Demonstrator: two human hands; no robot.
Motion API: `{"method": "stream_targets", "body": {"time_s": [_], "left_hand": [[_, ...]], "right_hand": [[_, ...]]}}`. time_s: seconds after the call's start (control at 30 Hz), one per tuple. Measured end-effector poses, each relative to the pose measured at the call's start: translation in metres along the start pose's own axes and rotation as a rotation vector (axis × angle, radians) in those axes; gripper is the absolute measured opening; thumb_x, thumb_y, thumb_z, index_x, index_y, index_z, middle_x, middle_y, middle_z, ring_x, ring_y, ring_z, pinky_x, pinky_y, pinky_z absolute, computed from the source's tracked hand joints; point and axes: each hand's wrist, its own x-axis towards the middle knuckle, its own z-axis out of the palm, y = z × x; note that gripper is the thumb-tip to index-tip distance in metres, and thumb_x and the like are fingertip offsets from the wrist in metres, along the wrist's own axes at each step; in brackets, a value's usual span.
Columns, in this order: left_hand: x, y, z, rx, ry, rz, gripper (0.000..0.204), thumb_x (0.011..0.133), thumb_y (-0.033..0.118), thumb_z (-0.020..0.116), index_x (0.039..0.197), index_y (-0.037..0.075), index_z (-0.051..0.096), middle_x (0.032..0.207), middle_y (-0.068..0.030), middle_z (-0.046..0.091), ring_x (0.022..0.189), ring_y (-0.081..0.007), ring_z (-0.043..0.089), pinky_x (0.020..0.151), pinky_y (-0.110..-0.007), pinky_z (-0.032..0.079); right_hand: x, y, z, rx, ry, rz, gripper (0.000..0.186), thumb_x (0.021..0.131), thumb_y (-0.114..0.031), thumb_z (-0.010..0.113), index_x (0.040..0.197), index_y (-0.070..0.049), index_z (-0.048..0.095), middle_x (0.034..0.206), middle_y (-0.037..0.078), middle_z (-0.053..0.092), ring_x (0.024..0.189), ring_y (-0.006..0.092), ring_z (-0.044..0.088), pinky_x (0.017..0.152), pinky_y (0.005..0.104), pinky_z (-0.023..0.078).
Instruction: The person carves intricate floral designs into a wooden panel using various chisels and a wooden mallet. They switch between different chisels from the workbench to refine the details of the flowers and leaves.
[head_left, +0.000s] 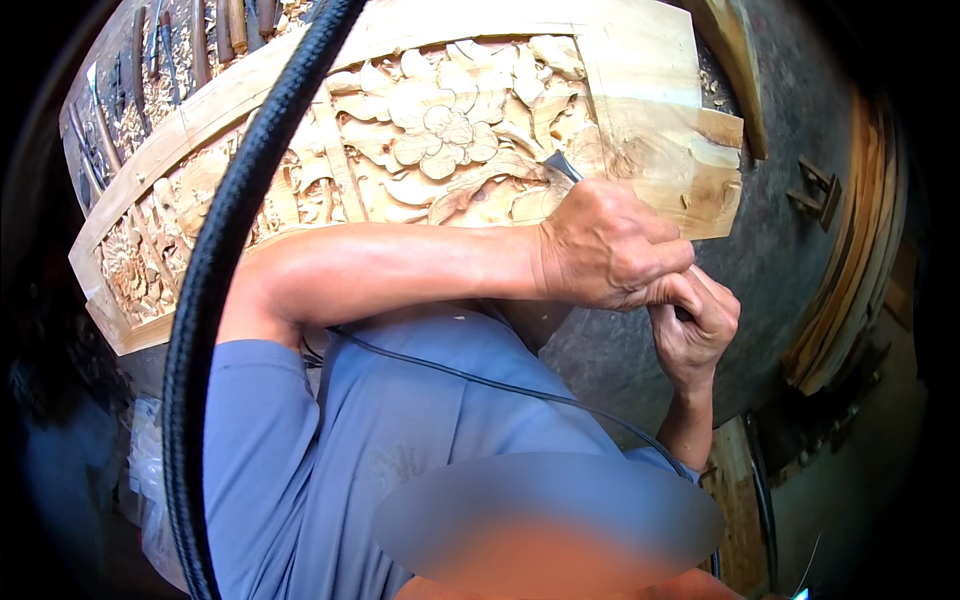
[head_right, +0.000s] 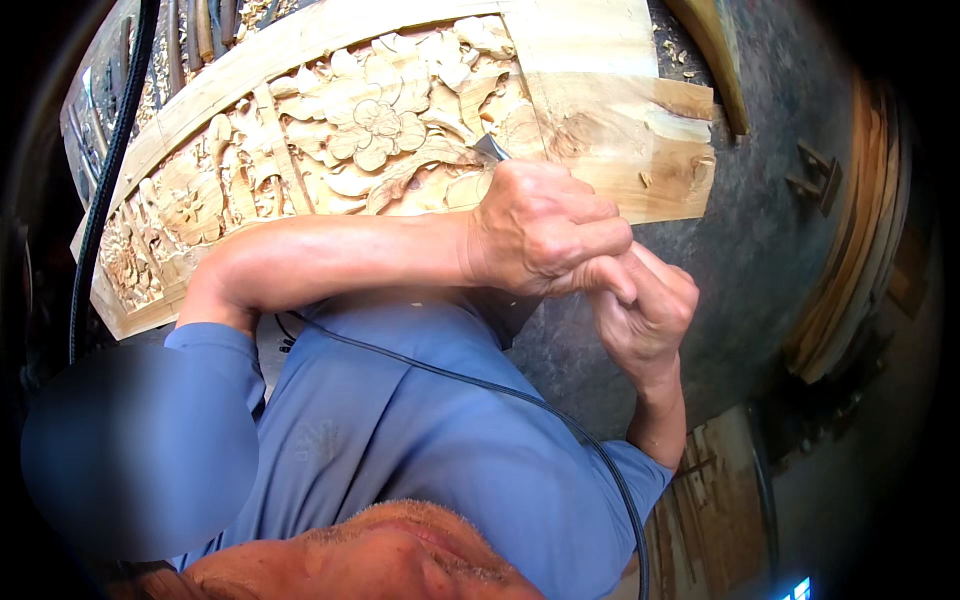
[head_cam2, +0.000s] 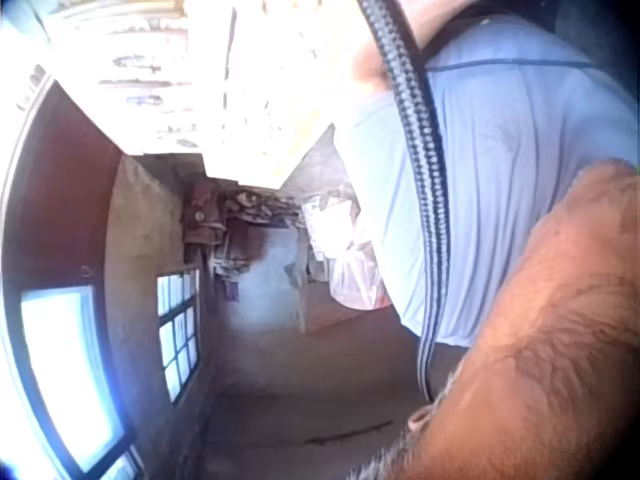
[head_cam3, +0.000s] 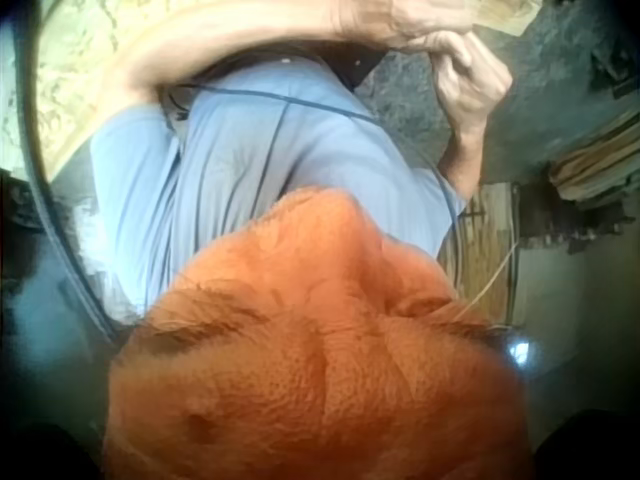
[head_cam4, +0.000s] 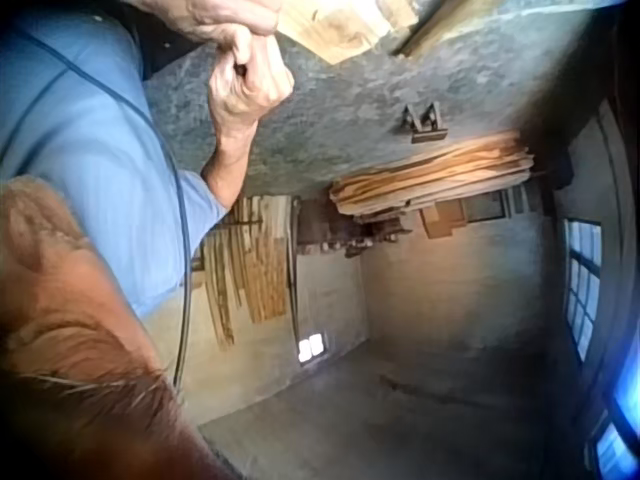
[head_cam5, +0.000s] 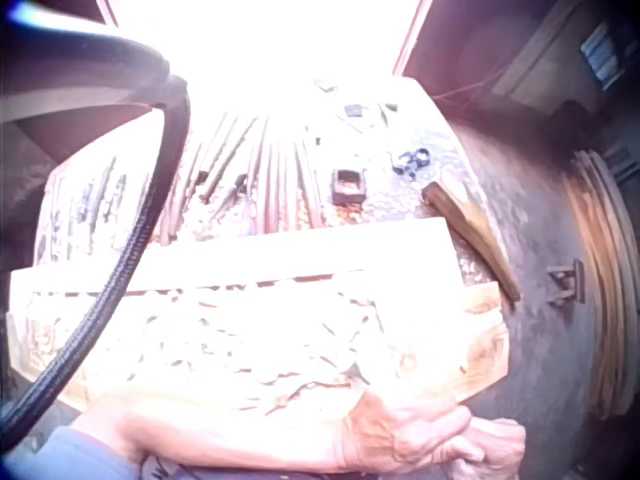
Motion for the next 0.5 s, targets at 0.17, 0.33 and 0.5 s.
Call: {"method": "stream_targets", "body": {"time_s": [0.17,0.33,0.5], "left_hand": [[0.000,-0.001,-0.002,-0.027,-0.015,0.007,0.049,0.103,0.056,0.066,0.073,0.018,0.060,0.064,0.0014,0.056,0.053,-0.0167,0.060,0.046,-0.034,0.045],[0.001,-0.001,-0.002,-0.051,0.021,0.017,0.049,0.104,0.056,0.064,0.074,0.017,0.060,0.064,0.0015,0.057,0.052,-0.0167,0.061,0.045,-0.034,0.044],[0.000,0.000,0.005,-0.007,0.037,-0.052,0.050,0.104,0.056,0.065,0.072,0.017,0.060,0.061,0.0010,0.056,0.052,-0.0178,0.061,0.046,-0.035,0.045]], "right_hand": [[0.001,-0.005,-0.001,0.026,0.001,0.026,0.010,0.083,0.011,0.075,0.090,0.005,0.071,0.073,0.012,0.061,0.059,0.0238,0.061,0.057,0.0341,0.047],[0.006,-0.015,-0.003,0.009,-0.014,0.059,0.010,0.083,0.011,0.074,0.089,0.005,0.071,0.073,0.013,0.062,0.060,0.0230,0.062,0.057,0.0342,0.047],[0.008,0.004,0.001,0.038,-0.016,-0.012,0.012,0.082,0.011,0.076,0.090,0.004,0.071,0.072,0.013,0.063,0.060,0.0236,0.063,0.057,0.0339,0.048]]}}
